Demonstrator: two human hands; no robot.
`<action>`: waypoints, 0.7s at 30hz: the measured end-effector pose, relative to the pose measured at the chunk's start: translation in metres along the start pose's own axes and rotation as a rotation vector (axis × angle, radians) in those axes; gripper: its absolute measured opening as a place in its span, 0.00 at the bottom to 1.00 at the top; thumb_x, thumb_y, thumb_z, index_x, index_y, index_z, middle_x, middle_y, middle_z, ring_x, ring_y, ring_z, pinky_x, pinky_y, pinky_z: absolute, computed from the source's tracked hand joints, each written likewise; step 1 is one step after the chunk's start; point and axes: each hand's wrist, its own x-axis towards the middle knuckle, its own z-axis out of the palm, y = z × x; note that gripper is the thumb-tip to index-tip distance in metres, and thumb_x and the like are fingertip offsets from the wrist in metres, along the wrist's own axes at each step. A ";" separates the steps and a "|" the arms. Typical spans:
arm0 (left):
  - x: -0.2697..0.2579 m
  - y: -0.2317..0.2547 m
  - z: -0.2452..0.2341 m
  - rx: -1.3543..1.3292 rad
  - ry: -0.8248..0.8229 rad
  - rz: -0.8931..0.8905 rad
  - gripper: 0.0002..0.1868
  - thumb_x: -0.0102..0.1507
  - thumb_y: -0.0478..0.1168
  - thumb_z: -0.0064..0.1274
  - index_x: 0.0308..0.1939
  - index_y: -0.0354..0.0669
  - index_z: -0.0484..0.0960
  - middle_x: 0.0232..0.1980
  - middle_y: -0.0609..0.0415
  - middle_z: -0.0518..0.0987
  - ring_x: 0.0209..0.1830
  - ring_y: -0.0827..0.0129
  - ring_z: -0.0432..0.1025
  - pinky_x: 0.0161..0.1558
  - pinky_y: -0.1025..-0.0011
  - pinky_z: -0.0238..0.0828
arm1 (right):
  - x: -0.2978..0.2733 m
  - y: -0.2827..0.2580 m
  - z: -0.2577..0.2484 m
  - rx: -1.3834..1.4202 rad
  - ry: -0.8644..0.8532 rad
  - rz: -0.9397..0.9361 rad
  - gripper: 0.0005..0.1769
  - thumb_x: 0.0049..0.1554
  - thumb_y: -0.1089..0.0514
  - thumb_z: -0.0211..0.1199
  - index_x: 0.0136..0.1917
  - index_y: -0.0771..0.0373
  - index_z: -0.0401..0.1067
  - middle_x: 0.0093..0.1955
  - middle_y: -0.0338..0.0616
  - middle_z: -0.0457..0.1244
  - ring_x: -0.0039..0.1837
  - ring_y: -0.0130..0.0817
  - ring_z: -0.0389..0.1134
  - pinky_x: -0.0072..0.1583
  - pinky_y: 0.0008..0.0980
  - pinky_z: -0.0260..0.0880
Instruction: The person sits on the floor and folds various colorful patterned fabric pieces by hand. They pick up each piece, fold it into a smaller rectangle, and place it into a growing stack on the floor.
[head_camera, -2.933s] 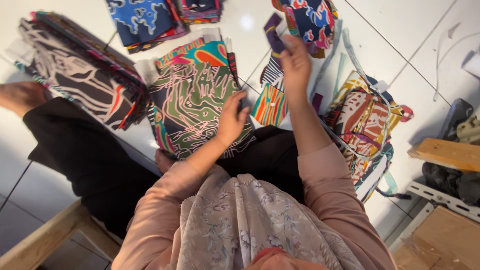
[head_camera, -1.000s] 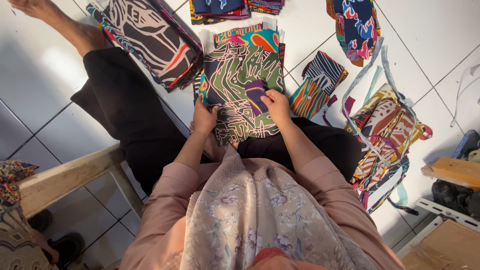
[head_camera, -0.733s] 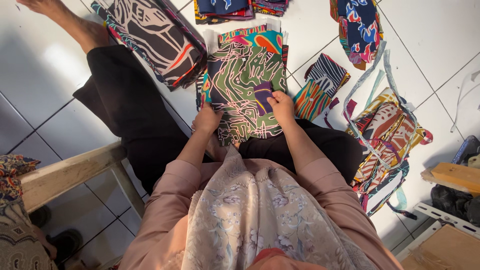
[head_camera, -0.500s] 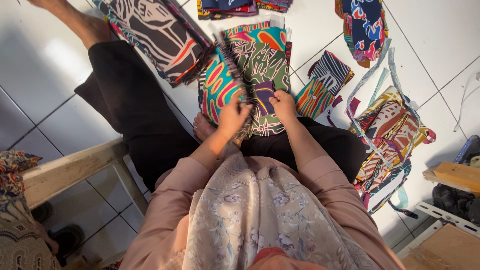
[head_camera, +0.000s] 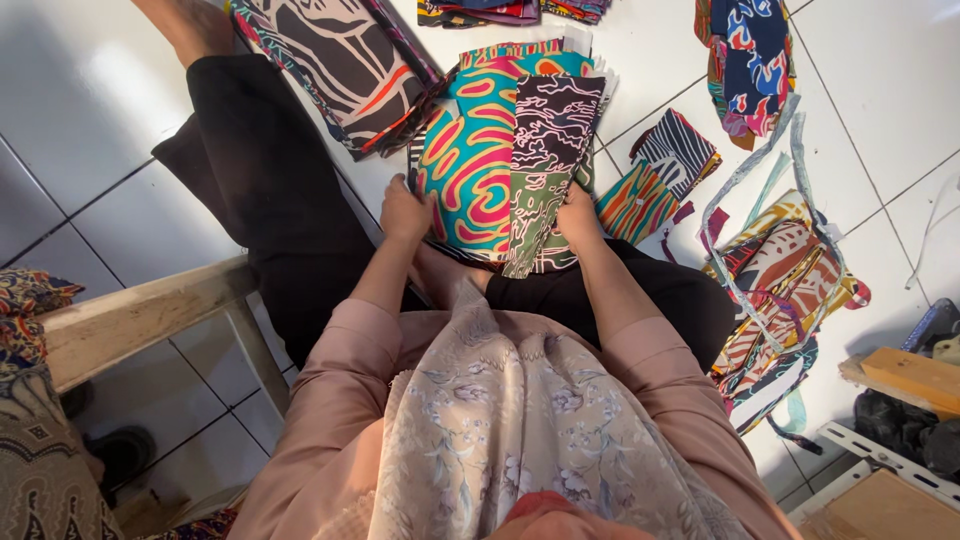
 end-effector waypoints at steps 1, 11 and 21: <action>0.004 -0.004 -0.007 0.020 -0.106 -0.072 0.33 0.57 0.49 0.66 0.59 0.35 0.73 0.50 0.38 0.80 0.52 0.44 0.74 0.52 0.53 0.71 | 0.001 0.001 0.001 -0.025 0.002 -0.033 0.27 0.60 0.72 0.47 0.70 0.61 0.71 0.57 0.45 0.72 0.47 0.36 0.72 0.39 0.35 0.71; -0.046 0.077 0.022 -0.340 -0.136 0.509 0.27 0.57 0.33 0.56 0.62 0.41 0.75 0.47 0.42 0.81 0.49 0.47 0.76 0.52 0.55 0.73 | 0.008 0.013 0.000 0.014 -0.009 -0.023 0.28 0.56 0.72 0.45 0.67 0.57 0.69 0.55 0.40 0.70 0.43 0.28 0.72 0.36 0.32 0.74; -0.086 0.093 0.080 -0.180 -0.213 0.774 0.29 0.58 0.26 0.50 0.64 0.42 0.74 0.51 0.44 0.75 0.52 0.49 0.73 0.55 0.59 0.72 | 0.009 0.020 -0.006 0.008 -0.021 -0.040 0.15 0.59 0.67 0.55 0.58 0.61 0.75 0.45 0.39 0.70 0.38 0.24 0.68 0.34 0.26 0.67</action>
